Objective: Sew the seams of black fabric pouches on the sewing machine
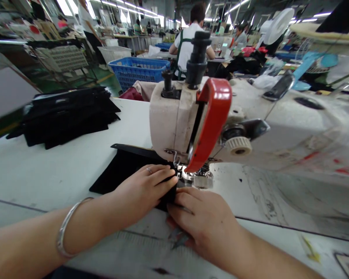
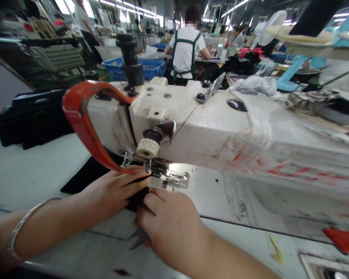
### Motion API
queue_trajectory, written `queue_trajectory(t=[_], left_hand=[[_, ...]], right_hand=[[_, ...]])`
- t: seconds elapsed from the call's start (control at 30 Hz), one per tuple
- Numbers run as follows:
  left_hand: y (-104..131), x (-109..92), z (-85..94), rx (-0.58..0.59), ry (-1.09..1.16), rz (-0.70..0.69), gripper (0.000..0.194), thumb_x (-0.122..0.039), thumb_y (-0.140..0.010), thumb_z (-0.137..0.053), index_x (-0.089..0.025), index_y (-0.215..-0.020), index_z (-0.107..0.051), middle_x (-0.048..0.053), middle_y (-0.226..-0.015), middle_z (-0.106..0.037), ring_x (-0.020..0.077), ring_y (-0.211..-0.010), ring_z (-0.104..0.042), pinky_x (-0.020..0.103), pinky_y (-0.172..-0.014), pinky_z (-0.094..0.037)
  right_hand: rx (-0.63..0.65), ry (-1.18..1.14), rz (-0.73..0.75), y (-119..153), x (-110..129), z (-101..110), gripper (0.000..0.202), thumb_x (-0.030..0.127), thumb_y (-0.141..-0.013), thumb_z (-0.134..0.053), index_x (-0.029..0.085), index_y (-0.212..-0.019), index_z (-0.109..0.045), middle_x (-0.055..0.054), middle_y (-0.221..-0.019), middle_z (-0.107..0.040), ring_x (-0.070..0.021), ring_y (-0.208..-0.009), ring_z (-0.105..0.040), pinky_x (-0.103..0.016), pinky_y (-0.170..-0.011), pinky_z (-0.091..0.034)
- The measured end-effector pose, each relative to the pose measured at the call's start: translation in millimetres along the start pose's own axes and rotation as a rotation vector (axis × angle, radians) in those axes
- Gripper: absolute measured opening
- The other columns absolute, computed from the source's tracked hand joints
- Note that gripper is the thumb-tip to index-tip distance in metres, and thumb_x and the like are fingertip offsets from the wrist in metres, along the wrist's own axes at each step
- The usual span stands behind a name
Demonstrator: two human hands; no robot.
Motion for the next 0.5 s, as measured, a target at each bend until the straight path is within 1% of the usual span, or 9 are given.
queue_trajectory(t=[0.13, 0.23, 0.3, 0.37, 0.4, 0.43, 0.5], left_hand=[[-8, 9, 7.2, -0.017, -0.002, -0.008, 0.034, -0.013, -0.088, -0.056, -0.013, -0.122, -0.058, 0.009, -0.118, -0.066, 0.0227, -0.12, -0.055, 0.036, -0.104, -0.044], [-11, 12, 10.5, -0.037, -0.002, -0.024, 0.033, -0.013, -0.087, -0.06, -0.013, -0.12, -0.059, 0.01, -0.117, -0.066, 0.0246, -0.12, -0.055, 0.037, -0.103, -0.045], [-11, 12, 11.6, -0.086, 0.032, 0.0, 0.029, -0.014, -0.091, -0.055, -0.012, -0.119, -0.058, 0.011, -0.113, -0.067, 0.0244, -0.115, -0.058, 0.038, -0.098, -0.049], [-8, 10, 12.1, -0.162, 0.107, 0.029, 0.021, -0.014, -0.097, -0.047, -0.012, -0.113, -0.06, 0.01, -0.106, -0.069, 0.0209, -0.104, -0.062, 0.035, -0.092, -0.052], [-5, 9, 12.0, -0.19, 0.147, 0.026, 0.021, -0.014, -0.099, -0.044, -0.012, -0.11, -0.061, 0.009, -0.104, -0.07, 0.0189, -0.1, -0.063, 0.033, -0.091, -0.053], [-3, 8, 11.3, -0.202, 0.179, 0.005, 0.022, -0.013, -0.1, -0.042, -0.013, -0.107, -0.062, 0.008, -0.103, -0.07, 0.0173, -0.098, -0.064, 0.031, -0.092, -0.053], [1, 7, 8.9, -0.166, 0.201, -0.051, 0.023, -0.011, -0.1, -0.042, -0.014, -0.108, -0.063, 0.005, -0.104, -0.071, 0.016, -0.103, -0.063, 0.03, -0.097, -0.051]], right_hand=[[0.042, -0.003, -0.033, -2, -2, 0, 0.021, 0.023, -0.095, -0.054, 0.017, -0.109, -0.069, -0.005, -0.097, -0.07, -0.0245, -0.096, -0.062, -0.037, -0.075, -0.055], [0.072, 0.017, -0.045, -3, -3, 0, 0.024, 0.023, -0.095, -0.053, 0.019, -0.114, -0.067, -0.005, -0.103, -0.07, -0.0251, -0.099, -0.062, -0.037, -0.072, -0.055], [0.066, 0.016, -0.053, -4, -4, 1, 0.025, 0.021, -0.094, -0.053, 0.019, -0.115, -0.067, -0.004, -0.106, -0.07, -0.0248, -0.1, -0.062, -0.036, -0.072, -0.054], [0.06, -0.005, -0.051, -3, -6, 3, 0.027, 0.018, -0.093, -0.053, 0.018, -0.116, -0.066, -0.004, -0.11, -0.07, -0.0236, -0.102, -0.061, -0.035, -0.074, -0.052], [0.065, -0.021, -0.039, -3, -7, 5, 0.028, 0.016, -0.092, -0.053, 0.018, -0.117, -0.065, -0.004, -0.111, -0.07, -0.0228, -0.102, -0.061, -0.034, -0.075, -0.051], [0.073, -0.039, -0.019, -2, -9, 8, 0.029, 0.015, -0.09, -0.053, 0.017, -0.117, -0.065, -0.004, -0.112, -0.07, -0.0218, -0.102, -0.061, -0.033, -0.075, -0.05], [0.088, -0.077, 0.011, 1, -14, 15, 0.03, 0.013, -0.089, -0.053, 0.018, -0.116, -0.065, -0.003, -0.111, -0.07, -0.0197, -0.098, -0.062, -0.031, -0.073, -0.048]])
Point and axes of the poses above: each hand's wrist, its own y-axis away from the middle knuckle, its own z-axis out of the back of the hand, x = y × z, the point moved 1 cm from there along -y, towards the middle knuckle
